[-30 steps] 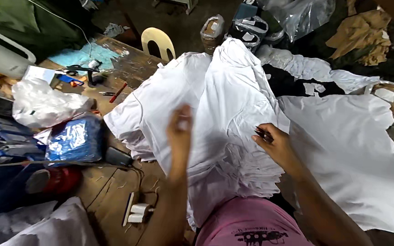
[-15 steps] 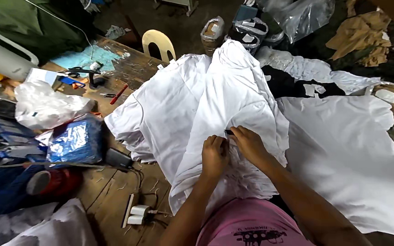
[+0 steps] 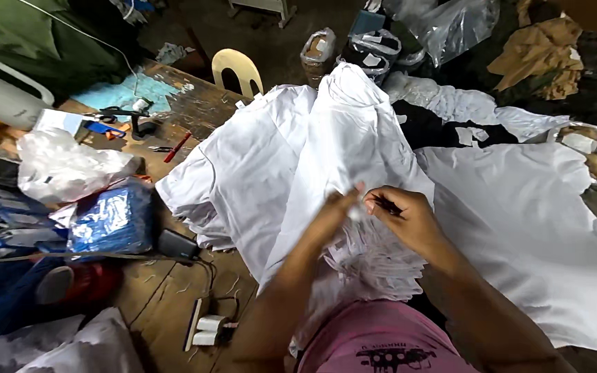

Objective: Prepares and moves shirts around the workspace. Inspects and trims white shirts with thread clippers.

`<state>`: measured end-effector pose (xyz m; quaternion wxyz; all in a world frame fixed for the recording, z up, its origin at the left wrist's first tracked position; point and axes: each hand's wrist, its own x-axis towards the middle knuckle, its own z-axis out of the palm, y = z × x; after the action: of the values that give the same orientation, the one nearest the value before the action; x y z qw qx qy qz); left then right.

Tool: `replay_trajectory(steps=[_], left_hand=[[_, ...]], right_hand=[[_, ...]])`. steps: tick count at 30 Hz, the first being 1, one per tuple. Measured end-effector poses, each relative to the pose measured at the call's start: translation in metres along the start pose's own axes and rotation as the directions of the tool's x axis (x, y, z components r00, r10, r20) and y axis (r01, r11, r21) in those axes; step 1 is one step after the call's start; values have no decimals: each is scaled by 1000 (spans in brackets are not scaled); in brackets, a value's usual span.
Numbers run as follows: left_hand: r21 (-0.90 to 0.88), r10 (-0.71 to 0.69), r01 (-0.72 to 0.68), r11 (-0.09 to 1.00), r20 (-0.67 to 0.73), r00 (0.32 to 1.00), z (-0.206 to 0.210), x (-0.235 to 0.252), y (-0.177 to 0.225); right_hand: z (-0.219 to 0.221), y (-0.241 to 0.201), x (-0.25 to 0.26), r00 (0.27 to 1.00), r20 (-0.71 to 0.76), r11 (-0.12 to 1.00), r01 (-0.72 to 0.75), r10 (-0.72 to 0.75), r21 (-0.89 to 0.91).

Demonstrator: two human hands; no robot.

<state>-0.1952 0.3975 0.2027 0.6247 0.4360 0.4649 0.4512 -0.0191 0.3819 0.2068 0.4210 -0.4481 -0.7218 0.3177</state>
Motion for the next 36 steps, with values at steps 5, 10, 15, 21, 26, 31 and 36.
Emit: replay_trajectory(steps=[5,10,15,21,26,31,36], left_hand=[[111,494,-581,807,-666,559,-129,19,76],[726,585,-369,580,-56,809,-56,4,-22],[912,444,-317,259,179,878,-4,11,-94],[889,506,-280,361,65,860,-5,-25,-83],[849,528,-300,435,29,849,4,-30,-87],[925,569,-217,311,2,822,7,-24,-95],[941,382,-159,300,34,923,3,-17,-89]], right_hand=[[-17,19,-11,994,-94,997,-65,61,-37],[7,61,-10,956,-40,956,-292,292,-11],[20,69,-7,928,97,933,-353,359,-73],[25,60,-24,947,206,899,-145,247,-412],[45,62,-18,981,142,858,-38,129,-511],[35,65,-13,972,102,847,-129,210,-515],[31,64,-21,969,156,880,-101,194,-465]])
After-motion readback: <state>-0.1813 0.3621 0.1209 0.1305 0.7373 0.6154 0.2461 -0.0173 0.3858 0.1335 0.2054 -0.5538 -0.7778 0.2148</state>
